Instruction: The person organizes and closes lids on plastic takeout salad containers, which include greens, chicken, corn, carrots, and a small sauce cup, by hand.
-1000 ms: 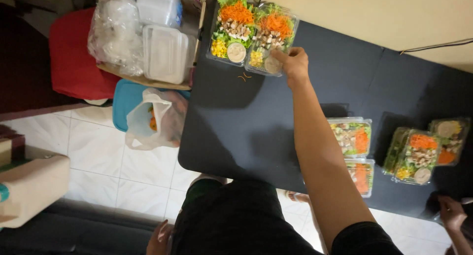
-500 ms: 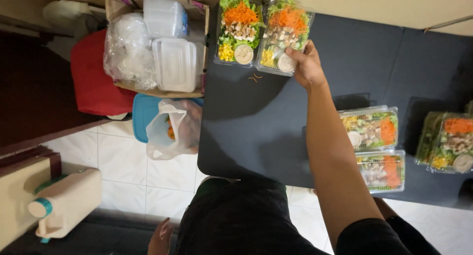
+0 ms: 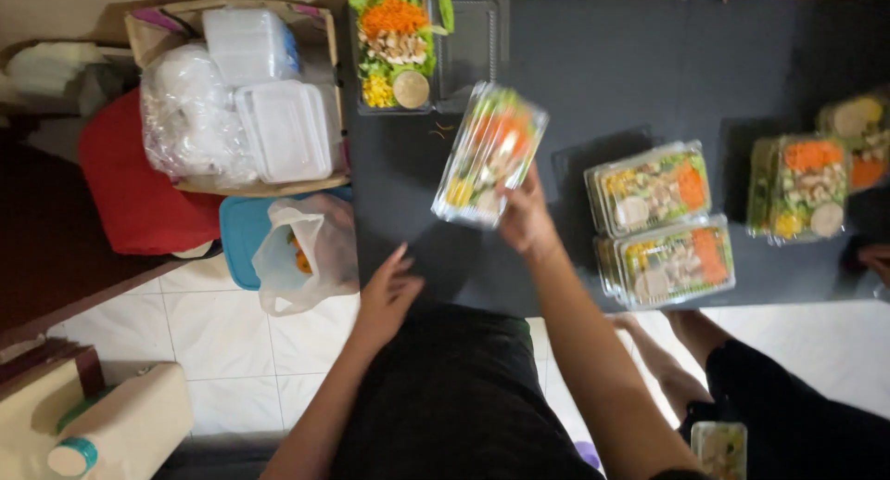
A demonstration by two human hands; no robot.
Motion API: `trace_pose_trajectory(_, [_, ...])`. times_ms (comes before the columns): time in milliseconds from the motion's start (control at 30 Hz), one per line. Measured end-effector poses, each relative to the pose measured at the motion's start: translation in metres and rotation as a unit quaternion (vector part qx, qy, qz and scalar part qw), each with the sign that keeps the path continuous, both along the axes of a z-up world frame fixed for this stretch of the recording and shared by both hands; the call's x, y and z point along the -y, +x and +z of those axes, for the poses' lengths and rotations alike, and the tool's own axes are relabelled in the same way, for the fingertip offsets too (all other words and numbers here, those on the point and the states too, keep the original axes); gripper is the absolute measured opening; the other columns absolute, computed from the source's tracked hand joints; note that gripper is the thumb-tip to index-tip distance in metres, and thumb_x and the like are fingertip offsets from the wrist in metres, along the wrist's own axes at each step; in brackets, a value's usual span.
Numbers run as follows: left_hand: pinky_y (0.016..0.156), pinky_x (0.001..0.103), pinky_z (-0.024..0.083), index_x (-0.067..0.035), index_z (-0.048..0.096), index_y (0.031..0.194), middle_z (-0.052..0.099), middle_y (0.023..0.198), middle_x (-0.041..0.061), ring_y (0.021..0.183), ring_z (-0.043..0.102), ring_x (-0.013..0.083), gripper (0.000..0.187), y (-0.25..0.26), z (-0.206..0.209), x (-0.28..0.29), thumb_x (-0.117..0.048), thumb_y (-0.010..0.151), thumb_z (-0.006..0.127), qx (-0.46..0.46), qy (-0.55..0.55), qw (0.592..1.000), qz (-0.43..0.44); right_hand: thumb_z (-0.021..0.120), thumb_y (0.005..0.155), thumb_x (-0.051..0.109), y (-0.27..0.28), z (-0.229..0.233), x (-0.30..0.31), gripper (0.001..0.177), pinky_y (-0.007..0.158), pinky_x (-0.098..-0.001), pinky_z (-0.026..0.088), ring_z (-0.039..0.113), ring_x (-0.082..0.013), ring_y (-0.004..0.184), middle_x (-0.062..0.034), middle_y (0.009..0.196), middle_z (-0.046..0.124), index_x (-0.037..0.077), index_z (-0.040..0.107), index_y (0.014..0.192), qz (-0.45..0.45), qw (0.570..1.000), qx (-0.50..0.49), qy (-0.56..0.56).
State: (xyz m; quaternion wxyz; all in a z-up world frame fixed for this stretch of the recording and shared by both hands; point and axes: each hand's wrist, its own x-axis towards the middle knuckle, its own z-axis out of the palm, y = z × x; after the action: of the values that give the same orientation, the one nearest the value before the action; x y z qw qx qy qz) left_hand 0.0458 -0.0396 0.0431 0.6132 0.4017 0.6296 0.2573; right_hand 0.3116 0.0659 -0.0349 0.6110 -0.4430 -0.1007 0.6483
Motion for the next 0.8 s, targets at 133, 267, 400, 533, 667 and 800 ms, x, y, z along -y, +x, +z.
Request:
trace_pose_trajectory(133, [0.091, 0.065, 0.054, -0.007, 0.013, 0.163, 0.04, 0.143, 0.044, 0.122, 0.056, 0.0587, 0.08, 0.062, -0.016, -0.018, -0.021, 0.102, 0.061, 0.137, -0.083, 0.985, 0.069, 0.078, 0.075, -0.004, -0.032, 0.003, 0.081, 0.083, 0.092, -0.044, 0.061, 0.067, -0.0309, 0.118, -0.0085, 0.139, 0.063, 0.018, 0.047, 0.148, -0.026, 0.997, -0.022, -0.072])
trace_pose_trajectory(267, [0.087, 0.057, 0.061, -0.005, 0.03, 0.158, 0.047, 0.134, 0.04, 0.114, 0.064, 0.0512, 0.07, 0.054, -0.046, 0.002, -0.02, 0.1, 0.066, 0.105, -0.114, 0.987, 0.048, 0.076, 0.082, -0.005, -0.043, 0.002, 0.132, 0.079, 0.095, -0.05, 0.058, 0.064, -0.0361, 0.121, -0.0129, 0.139, 0.06, 0.016, 0.042, 0.15, -0.051, 0.991, 0.0, -0.128])
trace_pose_trajectory(400, [0.067, 0.039, 0.065, -0.018, 0.048, 0.148, 0.064, 0.114, 0.027, 0.084, 0.073, 0.031, 0.062, 0.012, -0.085, 0.013, -0.023, 0.093, 0.075, 0.027, -0.097, 0.994, -0.046, 0.091, 0.077, 0.012, -0.033, 0.013, 0.17, 0.075, 0.08, -0.0507, 0.06, 0.068, -0.0409, 0.101, -0.0292, 0.12, 0.064, 0.002, 0.049, 0.139, 0.116, 0.94, 0.162, -0.277])
trace_pose_trajectory(533, [0.065, 0.027, 0.062, -0.02, 0.057, 0.144, 0.075, 0.106, 0.018, 0.077, 0.075, 0.0201, 0.057, -0.031, -0.095, 0.007, -0.017, 0.091, 0.077, -0.01, -0.052, 0.995, -0.08, 0.087, 0.083, 0.013, 0.003, -0.006, 0.207, 0.034, 0.068, -0.0413, 0.065, 0.076, -0.0337, 0.077, -0.0268, 0.088, 0.074, -0.006, 0.073, 0.106, 0.248, 0.896, 0.222, -0.293])
trace_pose_trajectory(667, [0.092, 0.044, 0.06, -0.018, 0.052, 0.15, 0.067, 0.125, 0.025, 0.111, 0.069, 0.0372, 0.072, -0.047, -0.063, -0.013, -0.021, 0.086, 0.084, -0.06, -0.039, 0.993, -0.09, 0.08, 0.087, 0.035, 0.051, -0.046, 0.203, 0.013, 0.075, -0.0369, 0.06, 0.077, -0.0216, 0.084, 0.0005, 0.088, 0.079, 0.03, 0.08, 0.1, 0.323, 0.75, 0.506, -0.277])
trace_pose_trajectory(800, [0.101, 0.052, 0.053, -0.023, 0.037, 0.158, 0.051, 0.144, 0.029, 0.124, 0.06, 0.0448, 0.096, -0.036, -0.003, -0.024, -0.022, 0.077, 0.089, 0.011, -0.088, 0.988, -0.126, 0.081, 0.086, 0.026, 0.075, -0.036, 0.168, 0.021, 0.074, -0.0349, 0.059, 0.076, -0.0209, 0.08, -0.0026, 0.089, 0.078, 0.022, 0.075, 0.106, 0.266, 0.735, 0.575, -0.241])
